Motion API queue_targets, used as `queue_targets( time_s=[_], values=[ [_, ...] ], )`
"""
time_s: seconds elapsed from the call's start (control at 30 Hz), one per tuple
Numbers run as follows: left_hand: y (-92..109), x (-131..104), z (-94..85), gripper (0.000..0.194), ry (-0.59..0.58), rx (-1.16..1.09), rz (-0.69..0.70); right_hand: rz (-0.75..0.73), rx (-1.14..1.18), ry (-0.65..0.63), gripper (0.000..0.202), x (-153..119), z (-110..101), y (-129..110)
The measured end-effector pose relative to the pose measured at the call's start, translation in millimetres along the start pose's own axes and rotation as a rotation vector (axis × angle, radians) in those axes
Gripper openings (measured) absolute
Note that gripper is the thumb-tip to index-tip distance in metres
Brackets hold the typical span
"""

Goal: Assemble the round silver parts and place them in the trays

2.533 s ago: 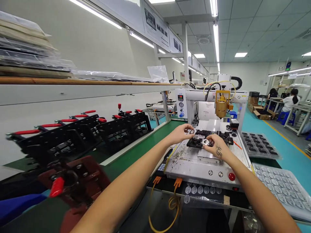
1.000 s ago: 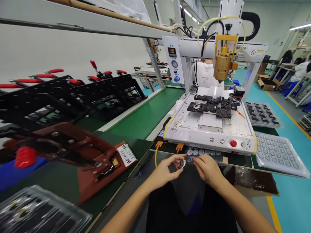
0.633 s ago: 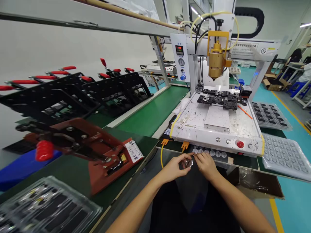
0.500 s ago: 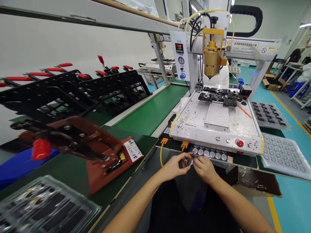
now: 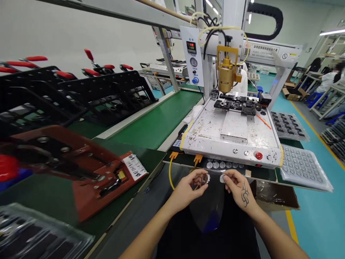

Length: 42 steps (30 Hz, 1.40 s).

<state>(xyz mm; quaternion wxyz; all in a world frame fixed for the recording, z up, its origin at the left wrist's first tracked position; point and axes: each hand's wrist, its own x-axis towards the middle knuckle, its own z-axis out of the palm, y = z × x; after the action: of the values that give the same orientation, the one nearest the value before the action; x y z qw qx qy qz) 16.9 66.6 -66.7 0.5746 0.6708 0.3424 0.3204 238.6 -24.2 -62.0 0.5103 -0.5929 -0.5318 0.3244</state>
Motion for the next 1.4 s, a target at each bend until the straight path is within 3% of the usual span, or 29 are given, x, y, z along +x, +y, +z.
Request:
queue_targets(
  time_s=[0.07,0.23,0.53,0.8,0.97,1.17,1.4],
  values=[
    [8,-11,7.7,0.043,0.001,-0.229,-0.110,0.161,0.189,-0.029,0.037,0,-1,-13],
    [31,-32,16.3,0.055,0.044,-0.571,-0.279,0.317,0.412,-0.104,0.038,1,4,-26],
    [46,-51,14.8,0.056,0.088,-0.714,-0.333,0.363,0.446,-0.213,0.034,-6,4,-22],
    [48,-59,13.8,0.054,0.055,-0.698,-0.285,0.420,0.481,-0.325,0.039,-13,-4,-38],
    [50,-61,14.3,0.056,0.051,-0.681,-0.273,0.346,0.340,-0.341,0.039,-10,-2,-45],
    [55,-65,17.3,0.054,0.053,-0.643,-0.243,0.047,0.061,-0.323,0.032,-4,8,-68],
    [60,-67,21.2,0.051,0.077,-0.588,-0.234,0.040,0.045,-0.340,0.028,-8,16,-70]
  ],
)
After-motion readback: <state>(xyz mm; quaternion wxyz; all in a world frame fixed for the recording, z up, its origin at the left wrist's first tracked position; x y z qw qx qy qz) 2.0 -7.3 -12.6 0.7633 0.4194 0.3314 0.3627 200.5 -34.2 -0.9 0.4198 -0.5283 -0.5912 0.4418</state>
